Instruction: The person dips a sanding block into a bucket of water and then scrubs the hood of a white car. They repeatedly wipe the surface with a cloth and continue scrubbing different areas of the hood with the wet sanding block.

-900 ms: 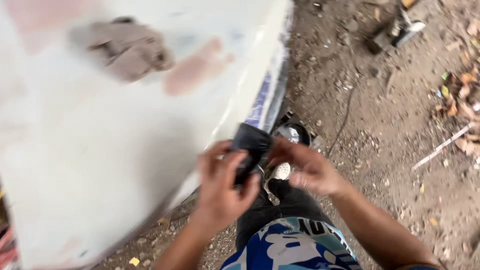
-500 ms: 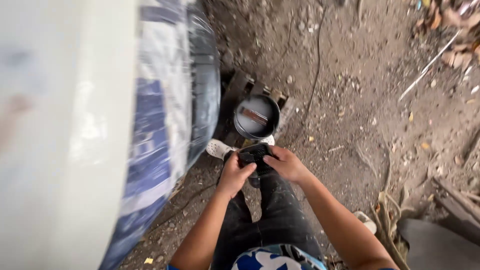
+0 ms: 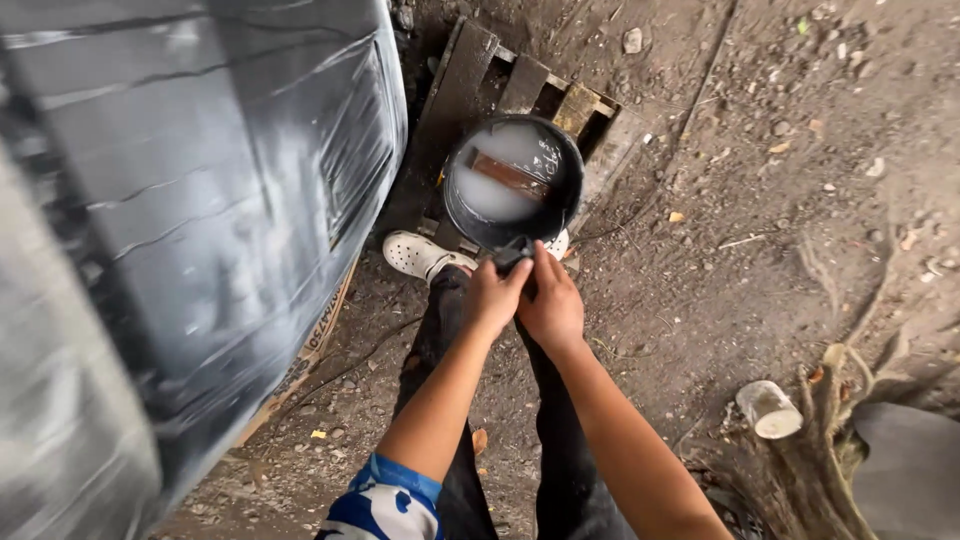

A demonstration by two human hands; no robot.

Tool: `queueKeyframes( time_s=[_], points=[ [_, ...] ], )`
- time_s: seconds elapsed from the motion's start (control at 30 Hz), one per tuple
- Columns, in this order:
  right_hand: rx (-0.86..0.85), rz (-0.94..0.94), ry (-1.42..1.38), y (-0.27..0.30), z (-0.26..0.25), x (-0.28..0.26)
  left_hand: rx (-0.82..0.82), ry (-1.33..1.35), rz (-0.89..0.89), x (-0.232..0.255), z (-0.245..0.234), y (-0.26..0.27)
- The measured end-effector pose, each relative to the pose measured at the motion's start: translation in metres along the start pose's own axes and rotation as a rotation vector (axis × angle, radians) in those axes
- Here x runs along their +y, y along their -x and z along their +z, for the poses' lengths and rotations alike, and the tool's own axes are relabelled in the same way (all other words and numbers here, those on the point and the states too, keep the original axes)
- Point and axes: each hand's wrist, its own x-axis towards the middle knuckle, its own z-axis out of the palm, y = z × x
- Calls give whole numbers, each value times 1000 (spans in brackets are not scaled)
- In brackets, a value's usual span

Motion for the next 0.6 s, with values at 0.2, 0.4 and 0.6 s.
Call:
queueKeyframes(
  time_s=[0.2, 0.4, 0.6],
  points=[
    [56, 471, -309, -32, -4, 63, 122, -217, 181, -67, 45, -195],
    [118, 317, -1019, -35, 10, 80, 160, -622, 56, -1, 65, -269],
    [144, 298, -1142, -43, 38, 103, 31, -554, 786, -107, 97, -274]
  ],
)
